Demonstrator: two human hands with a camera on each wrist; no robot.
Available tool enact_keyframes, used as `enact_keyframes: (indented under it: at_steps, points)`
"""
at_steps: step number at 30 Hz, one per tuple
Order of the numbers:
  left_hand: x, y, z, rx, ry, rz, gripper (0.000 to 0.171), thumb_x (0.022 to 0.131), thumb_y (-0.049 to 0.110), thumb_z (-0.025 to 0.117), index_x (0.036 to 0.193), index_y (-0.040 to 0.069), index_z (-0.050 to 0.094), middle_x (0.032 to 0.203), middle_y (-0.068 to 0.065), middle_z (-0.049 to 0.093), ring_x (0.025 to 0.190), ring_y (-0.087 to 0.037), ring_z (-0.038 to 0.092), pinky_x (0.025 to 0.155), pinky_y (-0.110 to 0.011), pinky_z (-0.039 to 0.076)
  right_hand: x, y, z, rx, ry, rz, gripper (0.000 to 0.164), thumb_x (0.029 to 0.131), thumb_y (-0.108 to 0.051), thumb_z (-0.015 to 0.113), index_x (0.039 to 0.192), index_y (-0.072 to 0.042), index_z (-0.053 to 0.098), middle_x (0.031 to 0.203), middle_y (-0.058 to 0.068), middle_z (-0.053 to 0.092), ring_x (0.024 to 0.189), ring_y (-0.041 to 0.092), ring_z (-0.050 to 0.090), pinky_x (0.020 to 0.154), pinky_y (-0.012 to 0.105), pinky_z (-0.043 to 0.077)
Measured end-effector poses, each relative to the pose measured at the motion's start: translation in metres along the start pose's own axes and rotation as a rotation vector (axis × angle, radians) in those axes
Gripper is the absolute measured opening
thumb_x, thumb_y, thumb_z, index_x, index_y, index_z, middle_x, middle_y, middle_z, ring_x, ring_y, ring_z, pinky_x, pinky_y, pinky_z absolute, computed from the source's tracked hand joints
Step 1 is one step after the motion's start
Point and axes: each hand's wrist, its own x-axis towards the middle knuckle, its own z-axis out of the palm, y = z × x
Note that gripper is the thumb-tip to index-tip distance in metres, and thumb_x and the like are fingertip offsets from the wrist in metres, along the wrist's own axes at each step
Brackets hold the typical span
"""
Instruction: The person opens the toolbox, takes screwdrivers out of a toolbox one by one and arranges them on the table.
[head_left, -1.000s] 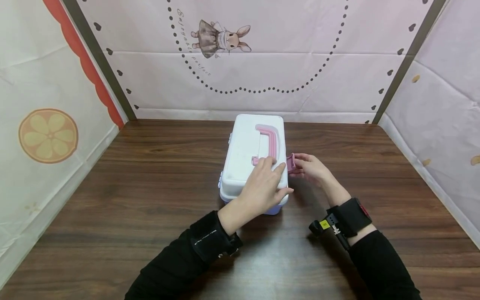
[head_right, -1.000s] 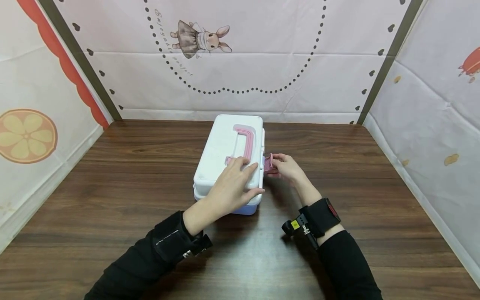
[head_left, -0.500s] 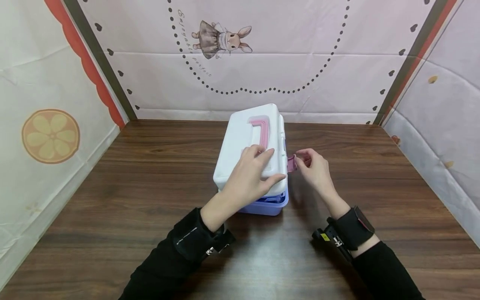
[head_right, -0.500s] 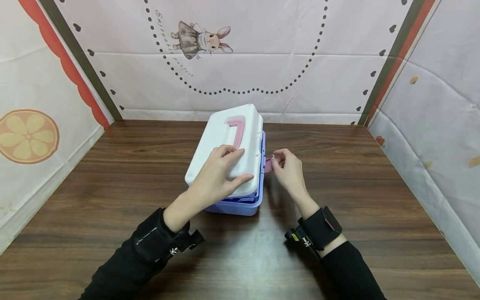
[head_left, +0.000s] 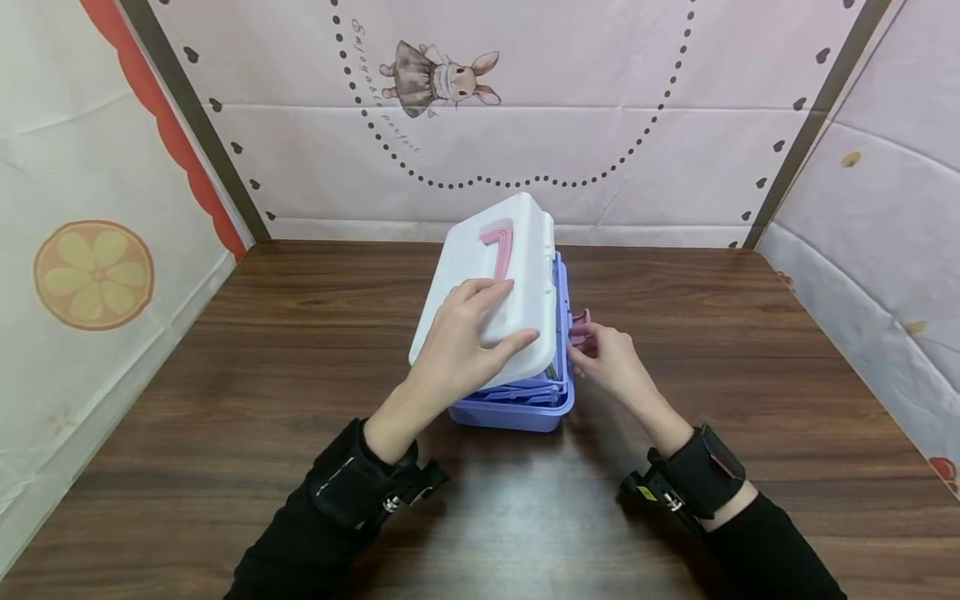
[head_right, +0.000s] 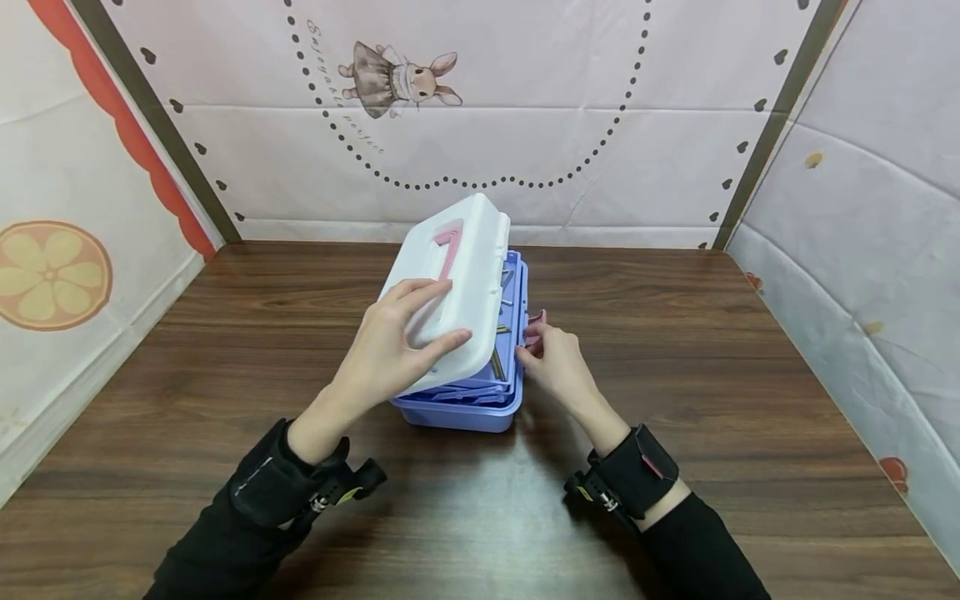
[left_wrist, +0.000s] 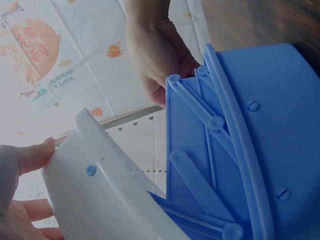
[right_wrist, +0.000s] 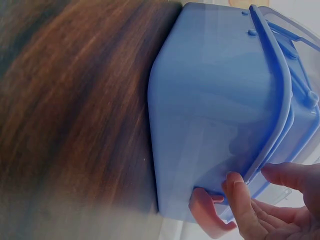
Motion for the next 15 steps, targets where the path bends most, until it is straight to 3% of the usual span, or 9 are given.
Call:
enact_keyframes:
  at_steps: [6,9,12,15]
  points:
    - [-0.003,-0.006,-0.004,-0.08,0.057,-0.064,0.057,0.072,0.028,0.074,0.118,0.0,0.056,0.112,-0.011,0.055,0.102,-0.019,0.049,0.084,-0.035,0.039,0.003,0.004,0.0,0.059,-0.05,0.055,0.031,0.084,-0.009,0.059,0.109,0.008,0.055,0.085,0.017,0.064,0.069,0.023,0.061,0.061,0.027,0.05]
    - [-0.004,-0.008,-0.005,-0.13,0.104,-0.088,0.057,0.07,0.027,0.075,0.116,0.0,0.057,0.111,-0.009,0.057,0.101,-0.016,0.05,0.083,-0.033,0.041,0.005,0.007,-0.002,0.156,-0.087,0.102,0.031,0.084,-0.009,0.059,0.11,0.009,0.055,0.085,0.018,0.063,0.067,0.021,0.061,0.064,0.033,0.051]
    - [-0.005,-0.009,-0.004,-0.153,0.137,-0.1,0.056,0.069,0.029,0.076,0.115,0.001,0.058,0.11,-0.007,0.058,0.101,-0.015,0.051,0.081,-0.033,0.042,0.008,0.011,-0.002,0.319,-0.113,0.137,0.031,0.084,-0.003,0.058,0.109,0.014,0.051,0.081,0.019,0.062,0.062,0.018,0.061,0.064,0.04,0.051]
    - [-0.005,-0.01,-0.003,-0.167,0.15,-0.111,0.057,0.068,0.029,0.076,0.115,0.002,0.059,0.111,-0.007,0.058,0.101,-0.014,0.051,0.081,-0.033,0.042,0.01,0.014,0.0,0.395,-0.111,0.148,0.029,0.083,0.001,0.058,0.106,0.016,0.05,0.077,0.017,0.061,0.059,0.015,0.06,0.064,0.042,0.051]
